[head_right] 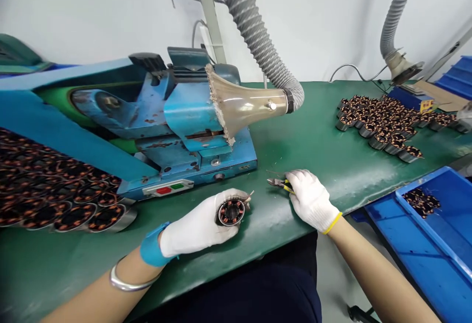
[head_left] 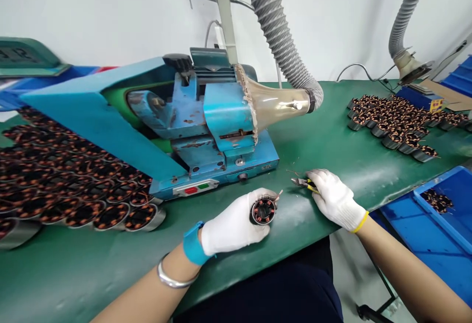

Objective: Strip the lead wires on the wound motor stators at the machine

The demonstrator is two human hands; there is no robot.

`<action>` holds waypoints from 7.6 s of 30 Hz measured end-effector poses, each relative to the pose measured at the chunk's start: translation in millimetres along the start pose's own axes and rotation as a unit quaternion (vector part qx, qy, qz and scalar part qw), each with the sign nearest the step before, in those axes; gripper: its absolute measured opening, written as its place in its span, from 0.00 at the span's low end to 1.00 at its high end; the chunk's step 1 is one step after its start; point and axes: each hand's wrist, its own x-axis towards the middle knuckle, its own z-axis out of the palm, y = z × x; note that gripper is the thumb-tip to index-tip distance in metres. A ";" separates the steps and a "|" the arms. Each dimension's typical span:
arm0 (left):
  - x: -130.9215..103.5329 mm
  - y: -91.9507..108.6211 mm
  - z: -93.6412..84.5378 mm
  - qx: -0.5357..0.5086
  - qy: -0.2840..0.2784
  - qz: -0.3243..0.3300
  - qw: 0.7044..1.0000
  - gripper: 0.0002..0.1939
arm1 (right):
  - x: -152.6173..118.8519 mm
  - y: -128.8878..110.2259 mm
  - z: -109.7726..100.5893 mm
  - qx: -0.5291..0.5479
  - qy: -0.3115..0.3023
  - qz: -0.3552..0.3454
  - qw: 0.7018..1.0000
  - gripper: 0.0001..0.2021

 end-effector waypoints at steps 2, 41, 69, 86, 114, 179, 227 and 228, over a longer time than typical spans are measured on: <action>-0.5 0.0 1.7 0.005 0.001 0.004 1.000 0.27 | -6.3 0.3 -12.3 0.093 -0.013 0.045 0.995 0.26; -1.6 1.8 8.7 0.073 -0.009 0.011 0.997 0.28 | -8.5 -34.6 -64.4 0.272 -0.334 0.084 0.899 0.18; 1.0 5.0 8.8 -0.038 0.246 -0.030 0.968 0.22 | 12.8 -59.0 -12.6 0.124 0.183 -0.131 0.966 0.31; 0.8 2.8 -13.7 -0.030 0.459 -0.037 0.887 0.23 | 73.2 -114.6 2.3 0.688 -0.037 0.051 0.723 0.24; 30.5 0.7 -24.0 -0.038 0.524 0.048 0.850 0.22 | 117.6 -129.4 -10.9 0.620 0.075 0.006 0.781 0.18; 31.0 8.3 -27.3 -0.164 0.426 0.034 0.889 0.26 | 111.9 -119.3 -1.7 0.592 0.138 0.005 0.794 0.22; 17.7 22.8 -54.7 -0.148 0.388 -0.020 0.910 0.27 | 112.3 -114.7 -13.6 0.370 0.156 -0.042 0.915 0.24; 17.5 23.0 -54.7 -0.144 0.389 -0.019 0.910 0.27 | 112.6 -114.9 -12.9 0.370 0.157 -0.042 0.915 0.24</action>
